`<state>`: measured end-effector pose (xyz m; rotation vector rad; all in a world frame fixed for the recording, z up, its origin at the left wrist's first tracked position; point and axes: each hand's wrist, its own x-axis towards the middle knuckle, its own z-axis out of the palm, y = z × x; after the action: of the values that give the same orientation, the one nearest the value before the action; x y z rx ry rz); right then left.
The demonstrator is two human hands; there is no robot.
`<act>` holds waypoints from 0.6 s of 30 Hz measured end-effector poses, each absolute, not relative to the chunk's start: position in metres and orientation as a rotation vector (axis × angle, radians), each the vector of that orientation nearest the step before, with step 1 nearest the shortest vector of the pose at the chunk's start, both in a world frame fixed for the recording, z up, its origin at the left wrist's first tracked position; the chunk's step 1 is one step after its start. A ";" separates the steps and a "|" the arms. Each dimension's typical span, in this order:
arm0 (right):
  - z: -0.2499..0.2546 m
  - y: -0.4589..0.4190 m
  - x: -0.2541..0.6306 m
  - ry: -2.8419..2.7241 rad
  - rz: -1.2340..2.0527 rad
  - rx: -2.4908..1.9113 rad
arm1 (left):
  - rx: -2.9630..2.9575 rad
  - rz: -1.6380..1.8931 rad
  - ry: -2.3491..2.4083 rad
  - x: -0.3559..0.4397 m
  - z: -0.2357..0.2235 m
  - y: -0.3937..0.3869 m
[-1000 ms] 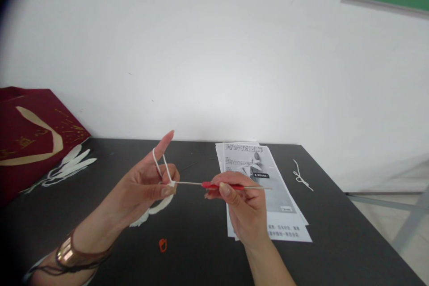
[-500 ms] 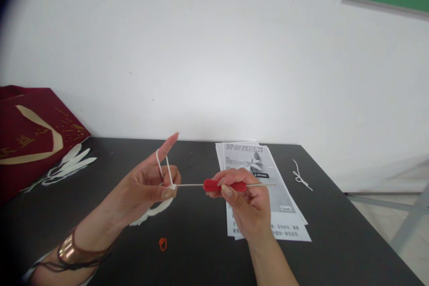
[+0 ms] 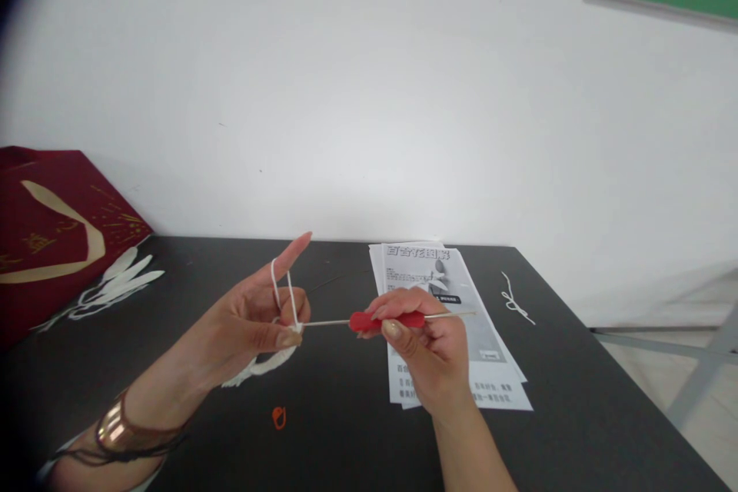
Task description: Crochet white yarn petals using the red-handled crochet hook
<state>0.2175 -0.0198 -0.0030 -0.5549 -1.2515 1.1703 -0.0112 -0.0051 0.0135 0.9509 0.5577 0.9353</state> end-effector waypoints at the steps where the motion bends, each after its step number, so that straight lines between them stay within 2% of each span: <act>1: -0.003 -0.020 0.217 -1.249 1.179 -0.557 | 0.962 0.937 0.559 -0.011 0.014 -0.005; 18: 0.005 -0.026 0.216 -1.091 1.289 -0.695 | 1.004 0.912 0.540 -0.012 0.011 -0.003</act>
<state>0.2155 -0.0260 0.0046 -0.6951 -1.0908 1.2888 -0.0124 -0.0027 0.0114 1.0041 0.5400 0.9115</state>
